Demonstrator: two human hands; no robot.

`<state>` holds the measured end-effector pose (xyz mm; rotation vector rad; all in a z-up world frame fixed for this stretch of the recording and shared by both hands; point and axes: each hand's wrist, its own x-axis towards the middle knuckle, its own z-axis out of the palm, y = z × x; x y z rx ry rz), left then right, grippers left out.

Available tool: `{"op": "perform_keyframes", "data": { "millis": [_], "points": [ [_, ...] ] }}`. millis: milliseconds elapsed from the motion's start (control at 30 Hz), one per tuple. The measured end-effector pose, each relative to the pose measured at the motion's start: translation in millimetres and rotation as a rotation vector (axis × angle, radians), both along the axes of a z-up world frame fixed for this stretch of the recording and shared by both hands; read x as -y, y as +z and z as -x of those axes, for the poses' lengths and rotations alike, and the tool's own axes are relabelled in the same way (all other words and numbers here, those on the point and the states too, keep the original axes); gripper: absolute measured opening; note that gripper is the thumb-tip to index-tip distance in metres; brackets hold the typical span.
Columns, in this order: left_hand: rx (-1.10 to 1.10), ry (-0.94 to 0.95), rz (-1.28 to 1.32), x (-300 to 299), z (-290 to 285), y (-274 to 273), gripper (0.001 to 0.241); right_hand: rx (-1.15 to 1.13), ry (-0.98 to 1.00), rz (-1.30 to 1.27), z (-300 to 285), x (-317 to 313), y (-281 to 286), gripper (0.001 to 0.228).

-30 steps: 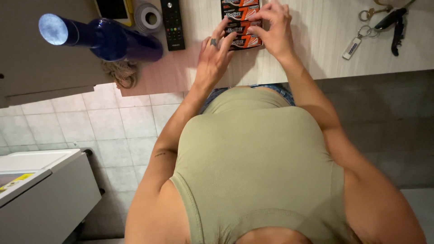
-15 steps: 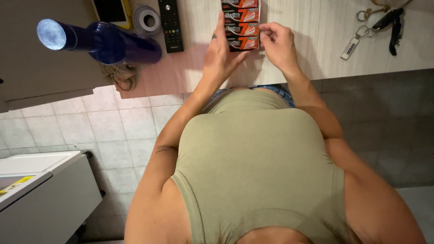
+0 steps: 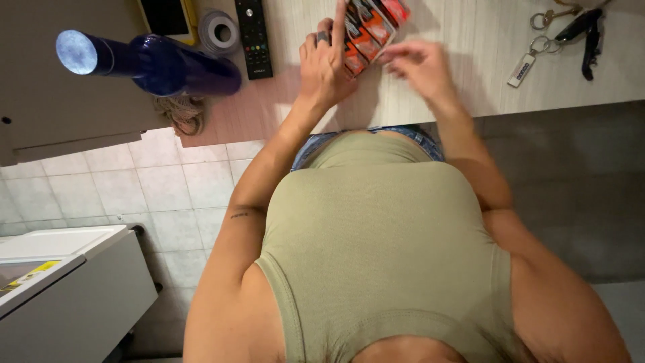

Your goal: Unpacking small merchandise boxes from a larger container and arranging them neatly on a counter.

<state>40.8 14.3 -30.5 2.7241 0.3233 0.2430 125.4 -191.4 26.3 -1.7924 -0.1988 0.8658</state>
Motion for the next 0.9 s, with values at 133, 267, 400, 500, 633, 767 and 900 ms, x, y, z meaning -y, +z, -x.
{"op": "perform_keyframes", "data": {
  "millis": [133,267,400,500,633,767,900],
  "points": [
    [0.038,-0.328,0.051,-24,-4,6,0.125,0.463,-0.243,-0.036,-27,32,14,0.025],
    [-0.027,-0.533,-0.091,-40,-21,14,0.118,0.676,-0.099,-0.028,-44,49,8,0.025],
    [0.038,-0.597,-0.291,-45,-43,25,0.112,0.561,0.222,0.034,-32,35,14,0.066],
    [0.167,-0.673,-0.395,-49,-57,18,0.109,0.608,0.373,-0.036,-30,26,-7,0.086],
    [0.199,-0.371,-0.178,-43,-55,8,0.054,0.852,0.289,-0.075,-23,11,-28,0.081],
    [0.242,0.028,0.577,-36,-36,-5,0.061,1.032,0.116,-0.066,-13,-7,-48,0.073],
    [0.121,0.021,0.969,-42,-24,-6,0.072,0.956,0.102,-0.051,-15,-18,-49,0.092]
  ]
}}
